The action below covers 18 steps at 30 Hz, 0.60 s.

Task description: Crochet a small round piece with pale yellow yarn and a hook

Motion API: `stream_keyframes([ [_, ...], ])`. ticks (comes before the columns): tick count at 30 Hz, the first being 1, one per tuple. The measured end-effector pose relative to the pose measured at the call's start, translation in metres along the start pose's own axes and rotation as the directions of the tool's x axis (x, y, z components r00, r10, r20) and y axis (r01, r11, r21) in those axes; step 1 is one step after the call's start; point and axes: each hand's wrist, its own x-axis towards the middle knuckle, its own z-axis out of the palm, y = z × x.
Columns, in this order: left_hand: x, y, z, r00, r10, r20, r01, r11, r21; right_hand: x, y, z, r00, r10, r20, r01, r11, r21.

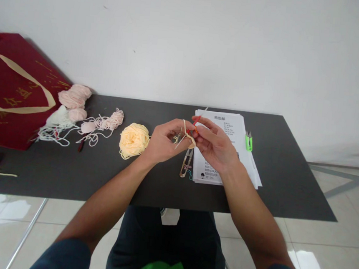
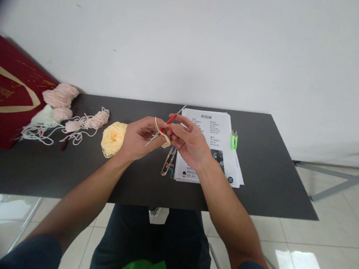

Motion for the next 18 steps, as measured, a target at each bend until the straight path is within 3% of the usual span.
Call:
stream_keyframes([
  [4,-0.002,-0.007,0.000,0.987,0.116,-0.115,-0.103,0.989,0.110,-0.005,0.003,0.004,0.982,-0.172,-0.080,0.158,0.974,-0.160],
  [8,-0.002,-0.010,-0.001,0.967,0.189,-0.172,-0.163,0.975,0.151,-0.012,0.008,0.006,0.933,-0.359,-0.026,0.329,0.882,-0.338],
  [18,0.001,-0.006,0.007,0.950,0.218,-0.225,-0.215,0.976,0.036,-0.024,0.005,0.014,0.889,-0.457,-0.029,0.381,0.775,-0.505],
])
